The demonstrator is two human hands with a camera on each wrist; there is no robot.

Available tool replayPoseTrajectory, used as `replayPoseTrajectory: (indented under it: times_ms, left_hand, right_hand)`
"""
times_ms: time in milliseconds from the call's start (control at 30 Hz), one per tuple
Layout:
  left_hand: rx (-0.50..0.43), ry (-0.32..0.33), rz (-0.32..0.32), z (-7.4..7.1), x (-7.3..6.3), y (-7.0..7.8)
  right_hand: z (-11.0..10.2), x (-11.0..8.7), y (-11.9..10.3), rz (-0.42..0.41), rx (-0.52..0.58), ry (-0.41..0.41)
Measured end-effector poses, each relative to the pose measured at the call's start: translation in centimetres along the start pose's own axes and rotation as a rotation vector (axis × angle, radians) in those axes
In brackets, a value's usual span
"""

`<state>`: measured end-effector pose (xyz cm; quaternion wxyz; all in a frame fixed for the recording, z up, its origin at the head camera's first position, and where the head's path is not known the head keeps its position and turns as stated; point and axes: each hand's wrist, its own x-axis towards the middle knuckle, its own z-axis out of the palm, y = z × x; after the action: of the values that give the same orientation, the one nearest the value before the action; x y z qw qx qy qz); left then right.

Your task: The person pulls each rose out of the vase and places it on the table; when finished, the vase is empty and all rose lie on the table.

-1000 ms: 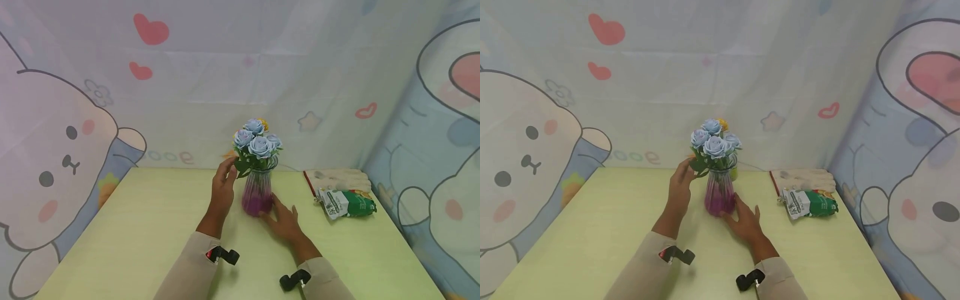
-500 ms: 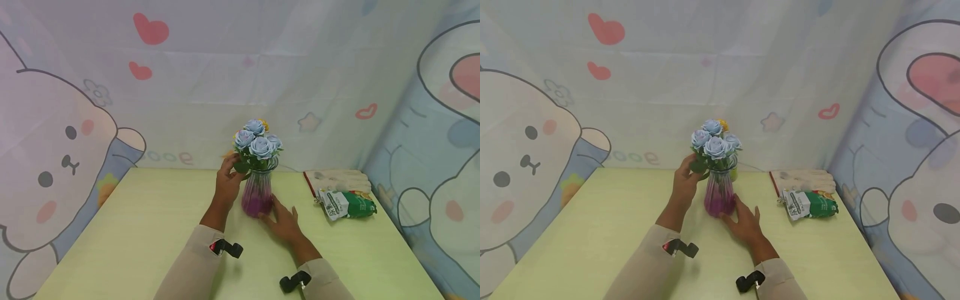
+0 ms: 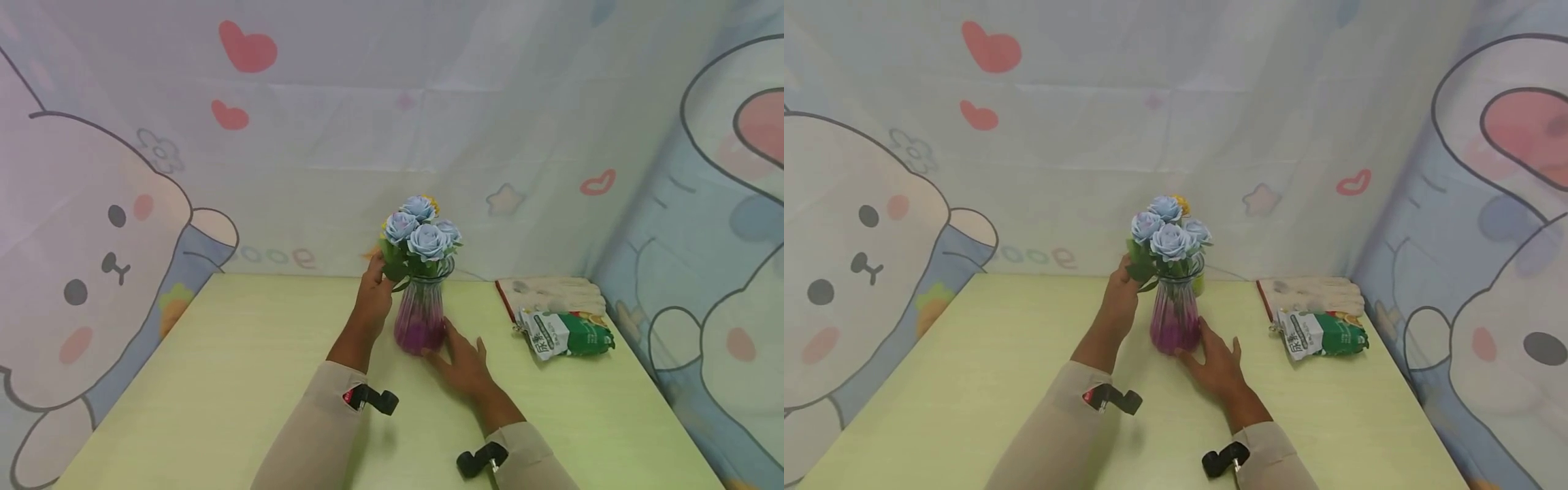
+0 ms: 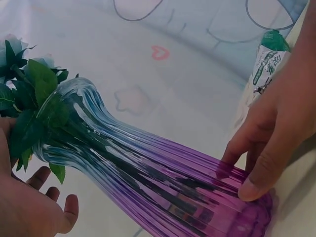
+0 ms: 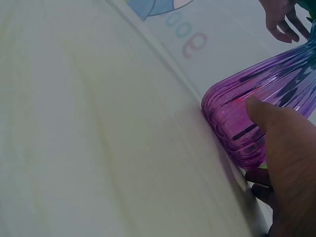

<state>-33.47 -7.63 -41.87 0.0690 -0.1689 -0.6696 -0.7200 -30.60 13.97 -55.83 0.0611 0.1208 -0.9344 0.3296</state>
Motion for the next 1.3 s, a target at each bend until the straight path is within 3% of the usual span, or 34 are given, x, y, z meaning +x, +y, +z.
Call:
replayPoseTrajectory:
  times_ms: [233,400,567,767,867,1033,1200,1300]
  left_hand:
    - [-0.046,0.039,0.004,0.6,0.3,1.0]
    - [-0.078,0.063,-0.037,0.8,0.4,1.9]
    - [-0.133,0.142,-0.067,0.6,0.4,3.0]
    - [-0.155,0.275,0.024,-0.2,0.0,4.1]
    - [-0.162,0.311,0.048,-0.5,-0.1,4.4]
    - [-0.142,0.272,0.096,-0.6,-0.4,4.4]
    - [-0.131,0.189,0.151,-0.3,-0.3,4.3]
    - [-0.134,0.172,0.153,-0.5,-0.3,4.2]
  right_hand:
    - [-0.1,0.0,-0.1,0.005,-0.005,-0.009]
    - [-0.1,0.0,0.1,0.008,-0.008,-0.014]
    - [-0.1,-0.1,0.1,0.005,0.002,-0.010]
    - [-0.1,-0.1,0.1,-0.006,0.009,-0.002]
    - [-0.1,0.0,0.1,-0.004,0.005,0.000]
    - [0.0,0.0,0.1,-0.006,0.002,0.002]
    - [0.1,0.0,0.1,-0.018,-0.003,0.019]
    - [0.1,-0.1,0.1,-0.016,-0.003,0.013]
